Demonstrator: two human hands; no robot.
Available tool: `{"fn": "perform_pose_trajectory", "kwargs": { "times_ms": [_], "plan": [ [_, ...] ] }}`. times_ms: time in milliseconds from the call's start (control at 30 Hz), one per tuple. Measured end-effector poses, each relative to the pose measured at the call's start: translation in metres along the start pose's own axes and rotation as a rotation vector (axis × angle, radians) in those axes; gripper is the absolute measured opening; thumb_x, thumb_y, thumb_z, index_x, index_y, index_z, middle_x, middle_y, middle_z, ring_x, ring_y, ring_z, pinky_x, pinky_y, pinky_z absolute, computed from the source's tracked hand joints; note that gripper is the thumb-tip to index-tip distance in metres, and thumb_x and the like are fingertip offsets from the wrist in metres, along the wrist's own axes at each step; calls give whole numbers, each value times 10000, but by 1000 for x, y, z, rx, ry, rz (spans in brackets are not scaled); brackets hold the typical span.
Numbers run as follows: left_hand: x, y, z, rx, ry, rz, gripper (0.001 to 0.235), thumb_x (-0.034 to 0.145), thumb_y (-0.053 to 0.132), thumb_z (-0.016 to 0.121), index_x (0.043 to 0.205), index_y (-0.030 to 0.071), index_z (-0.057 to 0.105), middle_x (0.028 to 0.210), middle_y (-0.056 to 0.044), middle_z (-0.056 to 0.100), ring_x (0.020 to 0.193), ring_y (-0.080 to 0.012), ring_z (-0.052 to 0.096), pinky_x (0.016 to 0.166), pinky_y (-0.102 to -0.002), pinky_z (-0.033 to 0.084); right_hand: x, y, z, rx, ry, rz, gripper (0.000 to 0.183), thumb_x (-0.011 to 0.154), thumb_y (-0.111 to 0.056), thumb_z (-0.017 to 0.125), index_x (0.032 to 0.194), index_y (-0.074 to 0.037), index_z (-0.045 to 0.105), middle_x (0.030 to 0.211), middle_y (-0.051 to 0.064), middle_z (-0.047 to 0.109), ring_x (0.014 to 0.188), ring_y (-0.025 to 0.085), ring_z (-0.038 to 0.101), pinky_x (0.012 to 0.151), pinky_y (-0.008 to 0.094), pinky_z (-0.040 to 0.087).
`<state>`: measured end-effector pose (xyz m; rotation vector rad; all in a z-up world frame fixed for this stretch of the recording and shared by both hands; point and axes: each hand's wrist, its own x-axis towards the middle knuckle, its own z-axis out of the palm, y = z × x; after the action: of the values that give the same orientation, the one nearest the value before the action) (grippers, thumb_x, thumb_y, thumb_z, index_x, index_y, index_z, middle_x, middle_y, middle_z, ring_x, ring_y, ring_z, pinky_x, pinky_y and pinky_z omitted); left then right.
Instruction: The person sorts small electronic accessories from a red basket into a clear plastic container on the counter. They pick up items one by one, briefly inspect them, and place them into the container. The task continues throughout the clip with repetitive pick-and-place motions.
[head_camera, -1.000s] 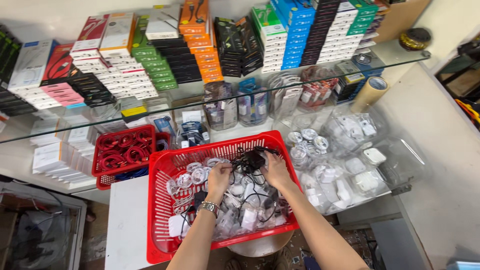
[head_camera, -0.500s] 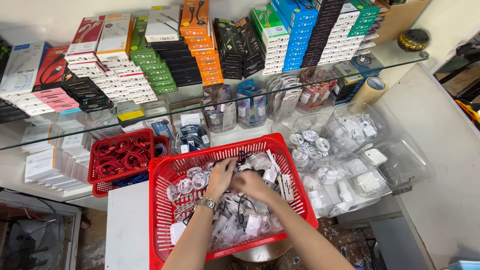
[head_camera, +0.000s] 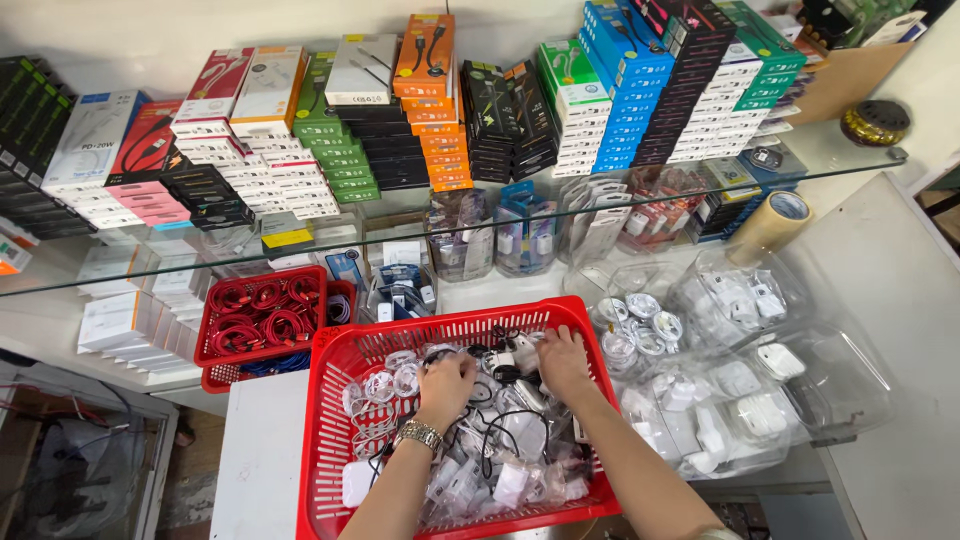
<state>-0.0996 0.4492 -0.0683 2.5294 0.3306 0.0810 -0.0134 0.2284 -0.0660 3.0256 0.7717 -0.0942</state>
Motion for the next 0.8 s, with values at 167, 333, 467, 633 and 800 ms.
{"fn": "perform_pose_trajectory", "kwargs": {
  "times_ms": [167, 333, 467, 633, 800],
  "plan": [
    [7, 22, -10, -594, -46, -152, 367, 991, 387, 578, 1097, 74, 737, 946, -115, 790, 924, -279, 766, 828, -399, 607, -24, -11, -71, 502, 268, -31, 377, 798, -129, 747, 1172, -112, 697, 1166, 87, 623, 1149, 319, 531, 1007, 450, 438],
    [18, 47, -23, -1527, -469, -376, 450, 1015, 255, 626, 1258, -124, 606, 1132, -188, 731, 1027, -289, 724, 888, -357, 647, -60, -31, -100, 791, 467, -259, 543, 721, 70, 636, 1247, -63, 668, 1259, 120, 580, 1211, 329, 554, 983, 409, 484],
    [13, 47, -37, -1525, -376, -218, 443, 952, 182, 632, 1348, -9, 574, 1256, -131, 696, 1131, -228, 697, 957, -377, 595, -71, -19, -71, 955, 422, 32, 456, 796, 73, 616, 1213, -98, 682, 1218, 91, 662, 1168, 287, 670, 971, 376, 542],
    [3, 45, -50, -1571, -389, -116, 446, 967, 137, 641, 1380, -8, 554, 1274, -100, 674, 1189, -205, 645, 1038, -399, 523, -55, 4, -19, 656, 345, -195, 740, 714, -263, 849, 1350, -3, 573, 1301, 221, 623, 1158, 403, 616, 974, 456, 512],
    [-3, 51, -52, -1513, -348, 142, 460, 951, 6, 653, 1403, -31, 568, 1560, -85, 485, 1327, -192, 584, 1105, -362, 485, -42, 9, -30, 1572, -3, 23, 631, 960, -312, 690, 1485, -30, 480, 1338, 156, 613, 1204, 267, 618, 961, 417, 537]
  ]
}}
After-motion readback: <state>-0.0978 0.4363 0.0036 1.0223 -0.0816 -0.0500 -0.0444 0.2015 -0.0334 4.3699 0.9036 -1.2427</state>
